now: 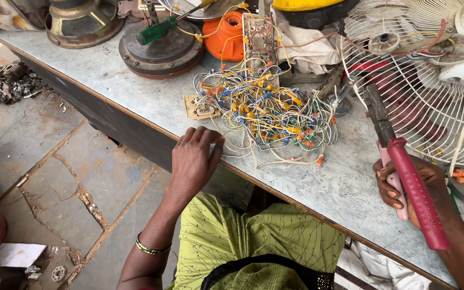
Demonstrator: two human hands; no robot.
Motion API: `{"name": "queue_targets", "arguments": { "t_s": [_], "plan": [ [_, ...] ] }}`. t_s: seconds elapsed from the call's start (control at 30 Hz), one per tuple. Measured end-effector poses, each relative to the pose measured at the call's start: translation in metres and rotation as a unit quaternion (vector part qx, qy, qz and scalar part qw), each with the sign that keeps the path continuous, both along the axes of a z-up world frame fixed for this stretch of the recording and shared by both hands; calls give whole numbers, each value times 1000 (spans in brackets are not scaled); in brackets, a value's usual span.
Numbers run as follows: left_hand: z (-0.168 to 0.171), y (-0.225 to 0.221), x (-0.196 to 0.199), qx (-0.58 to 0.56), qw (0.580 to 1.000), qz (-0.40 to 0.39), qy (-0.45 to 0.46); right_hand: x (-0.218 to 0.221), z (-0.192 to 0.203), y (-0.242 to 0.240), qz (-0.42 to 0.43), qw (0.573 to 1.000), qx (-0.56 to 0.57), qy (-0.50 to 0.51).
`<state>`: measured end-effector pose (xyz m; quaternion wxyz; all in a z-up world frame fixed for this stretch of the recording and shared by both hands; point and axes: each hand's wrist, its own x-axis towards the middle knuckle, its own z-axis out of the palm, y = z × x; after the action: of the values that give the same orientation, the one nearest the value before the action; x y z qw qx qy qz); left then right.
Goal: The person uses pliers to strip insulation from multiple small wires and then twists the exposed ends. The work is performed on a cluttered workbench containing various electrical components and tools.
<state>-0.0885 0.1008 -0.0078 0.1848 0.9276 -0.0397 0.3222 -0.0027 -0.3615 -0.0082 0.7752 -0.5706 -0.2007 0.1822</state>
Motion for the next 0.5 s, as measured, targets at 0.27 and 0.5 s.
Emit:
{"name": "queue_targets", "arguments": {
  "t_s": [0.27, 0.5],
  "plan": [
    [20, 5, 12, -305, 944, -64, -105, 5, -4, -3, -56, 995, -83, 7],
    [21, -26, 81, -575, 776, -193, -170, 0, 2, 4, -58, 996, -70, -5]
  ]
}}
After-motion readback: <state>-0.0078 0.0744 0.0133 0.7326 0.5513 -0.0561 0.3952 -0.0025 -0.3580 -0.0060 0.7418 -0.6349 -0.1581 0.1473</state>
